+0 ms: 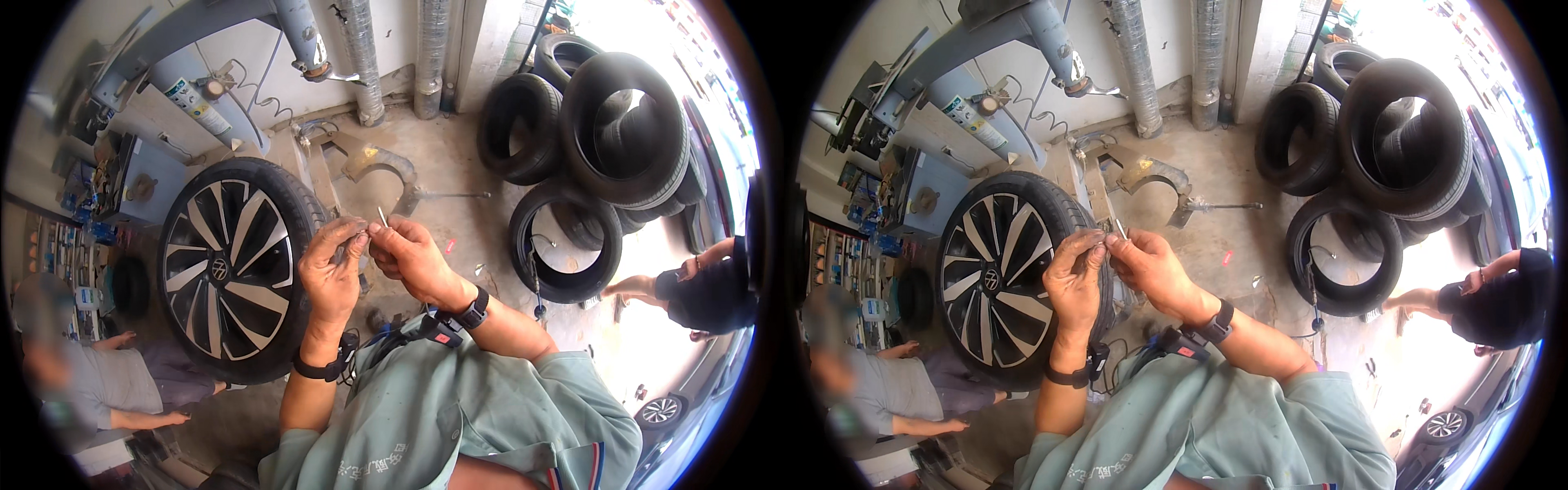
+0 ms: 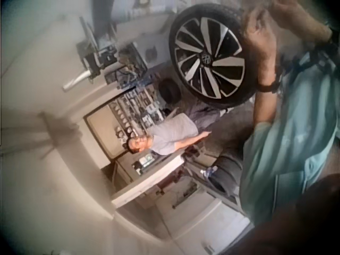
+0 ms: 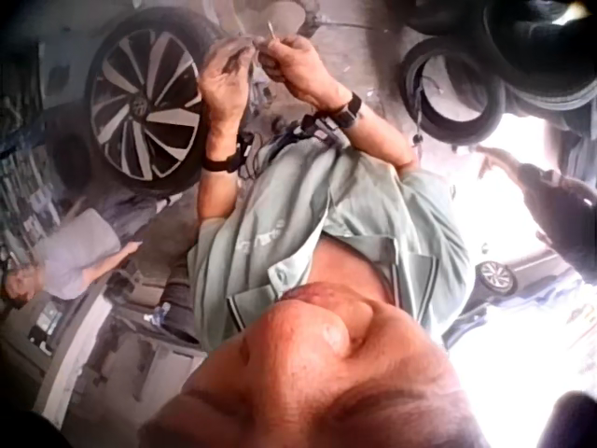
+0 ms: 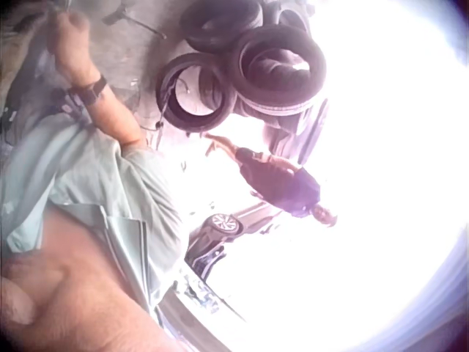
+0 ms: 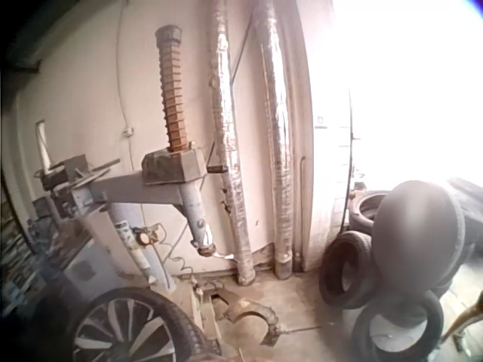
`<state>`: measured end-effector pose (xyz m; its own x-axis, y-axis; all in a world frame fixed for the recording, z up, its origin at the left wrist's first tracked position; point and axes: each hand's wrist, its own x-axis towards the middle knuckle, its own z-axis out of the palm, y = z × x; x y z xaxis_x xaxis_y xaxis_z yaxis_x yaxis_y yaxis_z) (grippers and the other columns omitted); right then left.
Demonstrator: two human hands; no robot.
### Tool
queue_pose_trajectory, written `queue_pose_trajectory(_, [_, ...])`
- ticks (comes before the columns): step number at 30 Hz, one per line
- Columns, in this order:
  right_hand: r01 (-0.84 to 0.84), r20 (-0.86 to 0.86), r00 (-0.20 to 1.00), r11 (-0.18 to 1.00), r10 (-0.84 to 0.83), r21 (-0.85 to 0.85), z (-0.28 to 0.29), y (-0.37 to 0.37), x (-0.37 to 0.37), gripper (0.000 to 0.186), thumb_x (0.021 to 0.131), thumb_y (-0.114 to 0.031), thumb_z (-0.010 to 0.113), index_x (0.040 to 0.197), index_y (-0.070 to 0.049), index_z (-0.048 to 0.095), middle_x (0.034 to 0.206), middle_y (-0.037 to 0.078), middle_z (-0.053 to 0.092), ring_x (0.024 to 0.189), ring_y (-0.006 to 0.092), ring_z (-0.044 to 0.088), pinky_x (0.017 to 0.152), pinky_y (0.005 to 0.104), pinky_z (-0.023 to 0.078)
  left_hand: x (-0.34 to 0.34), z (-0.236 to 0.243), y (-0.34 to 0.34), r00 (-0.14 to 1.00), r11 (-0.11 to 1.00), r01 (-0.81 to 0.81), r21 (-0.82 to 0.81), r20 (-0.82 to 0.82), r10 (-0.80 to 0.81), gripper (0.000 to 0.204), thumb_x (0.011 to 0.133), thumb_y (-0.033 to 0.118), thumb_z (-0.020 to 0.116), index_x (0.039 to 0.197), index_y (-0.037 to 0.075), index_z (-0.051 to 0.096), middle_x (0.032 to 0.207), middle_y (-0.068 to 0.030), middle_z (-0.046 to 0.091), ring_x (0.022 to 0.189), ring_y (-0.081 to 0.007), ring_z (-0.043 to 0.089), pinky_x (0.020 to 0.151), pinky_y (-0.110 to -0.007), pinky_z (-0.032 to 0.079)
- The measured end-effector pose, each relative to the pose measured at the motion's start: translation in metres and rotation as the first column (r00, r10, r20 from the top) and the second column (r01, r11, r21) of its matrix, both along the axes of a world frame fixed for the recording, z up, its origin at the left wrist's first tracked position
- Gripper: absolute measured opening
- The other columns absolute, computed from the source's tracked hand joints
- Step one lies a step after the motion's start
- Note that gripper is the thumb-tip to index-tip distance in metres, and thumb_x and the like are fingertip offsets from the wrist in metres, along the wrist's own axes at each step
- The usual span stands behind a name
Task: The person mounts a tire onto a wheel using a tire changer machine and then inflates the tire with an air compressor.
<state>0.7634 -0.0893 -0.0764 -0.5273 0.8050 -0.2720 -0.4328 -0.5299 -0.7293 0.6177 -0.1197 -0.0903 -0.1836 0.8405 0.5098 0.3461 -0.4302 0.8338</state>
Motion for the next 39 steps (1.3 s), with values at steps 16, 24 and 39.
queue_pose_trajectory(16, [-0.306,0.483,0.769,0.422,-0.418,0.853,0.066,0.01,0.037,0.017,0.081,-0.002,0.076,0.096,-0.004,0.071,0.09,0.009,0.069,0.077,0.0209,0.069,0.068,0.0304,0.056,-0.023,0.04,-0.014,0.974,1.0,0.01,-0.013,-0.227,-0.013,0.014,0.088,-0.003,0.068,0.102,-0.003,0.071,0.093,-0.0152,0.071,0.082,-0.0253,0.07,0.074,-0.031,0.055])
queue_pose_trajectory(24, [-0.384,0.497,0.765,0.329,-0.409,0.863,0.069,0.003,0.019,0.016,0.08,-0.002,0.075,0.095,-0.005,0.073,0.088,0.01,0.068,0.076,0.0224,0.07,0.068,0.031,0.059,-0.038,0.043,-0.031,0.972,0.998,0.019,-0.062,-0.231,-0.033,0.018,0.086,-0.006,0.066,0.103,-0.002,0.071,0.087,-0.0159,0.069,0.076,-0.0278,0.069,0.068,-0.033,0.054])
queue_pose_trajectory(39, [-0.45,0.531,0.779,0.294,-0.332,0.844,0.076,-0.008,-0.038,0.015,0.08,-0.009,0.077,0.093,-0.004,0.073,0.08,0.012,0.068,0.073,0.0287,0.066,0.067,0.0371,0.054,-0.095,0.045,-0.065,0.947,0.997,-0.065,-0.039,-0.318,0.05,0.013,0.09,-0.004,0.064,0.102,-0.002,0.071,0.084,-0.0114,0.07,0.065,-0.0143,0.065,0.061,-0.026,0.052])
